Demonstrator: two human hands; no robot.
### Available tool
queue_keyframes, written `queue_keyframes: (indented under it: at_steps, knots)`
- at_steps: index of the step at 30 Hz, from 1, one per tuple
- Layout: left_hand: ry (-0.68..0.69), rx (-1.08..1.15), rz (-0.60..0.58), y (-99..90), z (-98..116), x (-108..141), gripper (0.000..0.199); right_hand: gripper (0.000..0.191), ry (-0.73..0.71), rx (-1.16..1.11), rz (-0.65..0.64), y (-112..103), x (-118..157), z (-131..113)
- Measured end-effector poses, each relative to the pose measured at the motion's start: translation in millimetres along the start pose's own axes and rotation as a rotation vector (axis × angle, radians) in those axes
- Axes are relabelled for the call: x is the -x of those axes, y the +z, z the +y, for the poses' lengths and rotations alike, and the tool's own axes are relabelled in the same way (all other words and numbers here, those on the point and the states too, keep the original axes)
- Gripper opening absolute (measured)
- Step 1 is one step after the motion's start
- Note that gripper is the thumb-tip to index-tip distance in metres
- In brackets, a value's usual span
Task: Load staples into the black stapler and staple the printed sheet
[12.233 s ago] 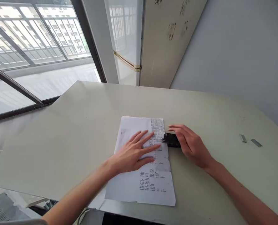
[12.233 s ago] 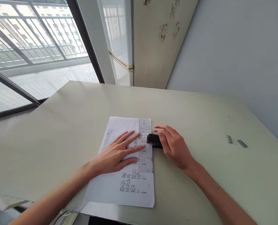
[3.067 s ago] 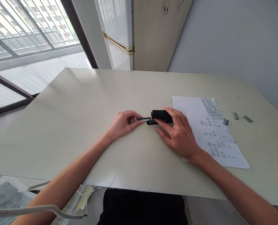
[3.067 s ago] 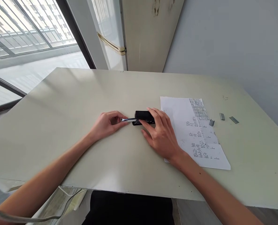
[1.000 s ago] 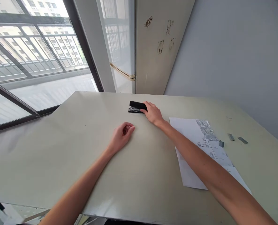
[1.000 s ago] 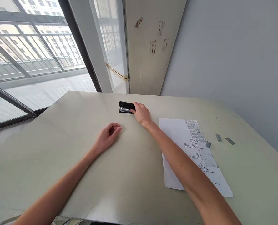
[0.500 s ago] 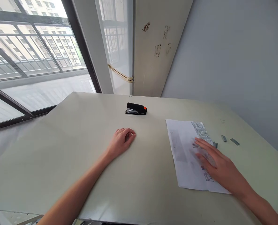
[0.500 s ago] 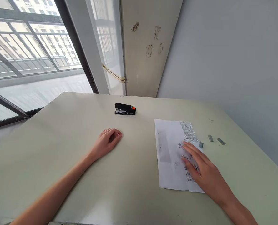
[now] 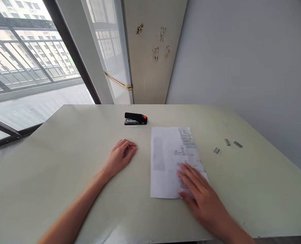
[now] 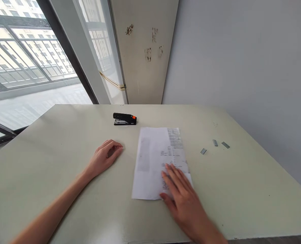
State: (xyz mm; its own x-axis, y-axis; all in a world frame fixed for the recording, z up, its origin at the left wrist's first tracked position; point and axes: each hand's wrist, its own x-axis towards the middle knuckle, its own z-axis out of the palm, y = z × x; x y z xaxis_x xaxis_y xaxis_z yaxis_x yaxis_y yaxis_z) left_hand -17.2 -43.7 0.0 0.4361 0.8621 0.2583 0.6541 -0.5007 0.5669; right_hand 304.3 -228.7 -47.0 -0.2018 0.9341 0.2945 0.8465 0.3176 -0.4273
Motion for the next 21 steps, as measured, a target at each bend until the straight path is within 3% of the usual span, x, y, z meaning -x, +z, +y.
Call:
queue_keyframes:
  at_steps: [5, 9, 12, 15, 18, 21]
  knots:
    - [0.141, -0.050, -0.067, 2.2, -5.8, 0.7, 0.039, 0.062, -0.121, -0.253, -0.094, -1.8, -22.8, -58.2]
    - [0.180, -0.125, -0.143, 3.0, -11.1, 1.4, 0.048, 0.049, -0.109, -0.341, -0.066, -14.6, -21.0, -60.0]
    - [0.172, -0.136, -0.169, -3.1, -19.0, 2.6, 0.050, 0.039, 0.035, -0.292, -0.024, -25.0, -12.2, -31.9]
    - [0.152, -0.131, -0.185, -15.2, -32.1, 6.0, 0.050, 0.041, 0.248, -0.129, 0.083, -39.7, -1.8, 14.7]
    - [0.133, -0.121, -0.188, -29.5, -45.8, 13.5, 0.051, 0.063, 0.491, 0.094, 0.182, -57.2, 8.4, 73.0]
    - [0.112, -0.147, -0.165, -40.9, -53.8, 22.7, 0.050, 0.095, 0.596, 0.205, 0.233, -68.6, 15.5, 131.5]
